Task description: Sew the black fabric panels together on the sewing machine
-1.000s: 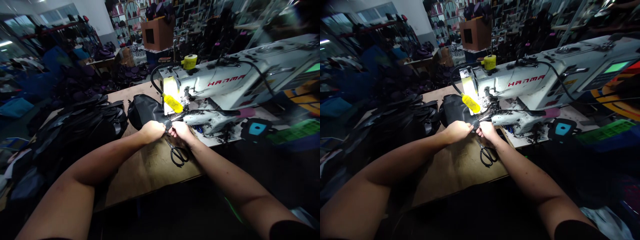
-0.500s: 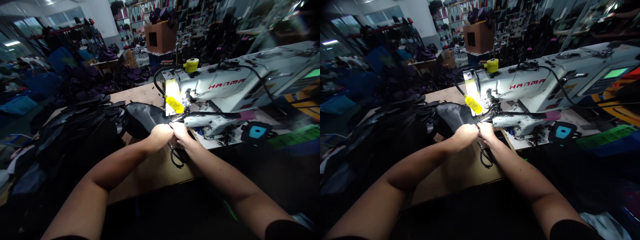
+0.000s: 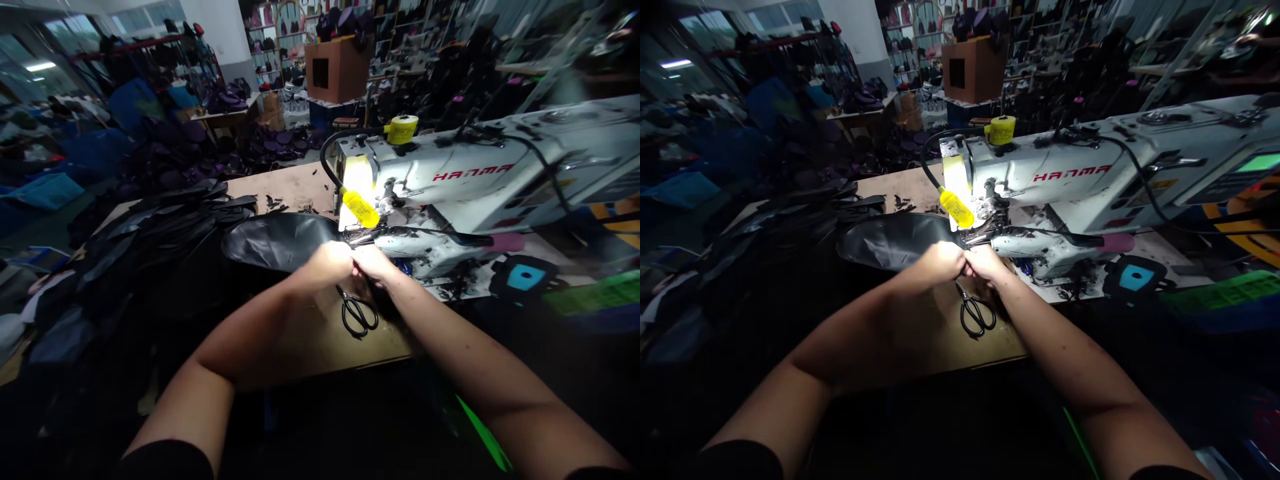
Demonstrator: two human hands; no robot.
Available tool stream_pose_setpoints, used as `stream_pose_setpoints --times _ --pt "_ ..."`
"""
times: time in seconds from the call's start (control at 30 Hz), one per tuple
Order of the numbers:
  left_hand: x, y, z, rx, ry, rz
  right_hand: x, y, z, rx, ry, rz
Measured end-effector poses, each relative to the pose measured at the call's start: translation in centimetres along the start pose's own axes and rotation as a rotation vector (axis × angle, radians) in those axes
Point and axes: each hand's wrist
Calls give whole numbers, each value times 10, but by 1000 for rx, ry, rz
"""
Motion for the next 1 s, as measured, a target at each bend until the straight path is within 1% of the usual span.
stream_pose_setpoints --times 0.03,0.1,0.13,0.17,0.2,0.23,0.27,0.3,0.33,0.43,0.53,0.6,0.67,0.73,0.8,0.87,0.93,1.0 --pt "0 -20 12 -25 -11 32 3 -1 -1 30 -19 -5" --pt "-3 -67 37 -130 84 173 7 -1 -5 47 4 8" --pt "-4 -90 47 -156 65 222 8 -1 -7 38 36 18" --pt "-4 -113 56 -127 -2 246 8 -1 -9 22 68 25" --pt "-4 -132 62 -65 -93 251 6 1 -12 -12 103 28" --pt "-2 -147 66 -18 -156 244 4 2 -14 -63 130 30" --pt "1 -159 68 17 -195 238 1 4 -16 -130 158 30" --pt "5 -166 69 29 -200 236 -2 5 -19 -201 181 31" --pt "11 -170 69 19 -180 236 -5 7 -20 -263 198 32" --pt "28 -168 70 -52 -102 235 -12 9 -23 -355 230 28" --pt "43 -158 74 -132 -63 226 -13 7 -22 -359 242 -5" --pt "53 -151 78 -175 -33 249 -11 4 -23 -361 249 -24" --pt "65 -142 81 -184 3 285 -8 0 -27 -377 257 -46" --pt "79 -129 82 -123 32 309 -7 -3 -34 -398 268 -70" --pt "95 -114 79 -6 61 324 -6 -5 -40 -403 284 -83" --pt "110 -100 72 77 98 370 -5 -3 -41 -375 298 -77" --pt "121 -90 63 78 144 453 0 5 -35 -305 296 -57" --pt "128 -86 52 49 182 534 10 21 -26 -211 274 -31"
Point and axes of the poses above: each hand's wrist, its own x-axis away from the middle knuckle, its own z-axis out of the back of the hand, y = z × x, and after that the axes turned 8 degrees about -z, right-handed
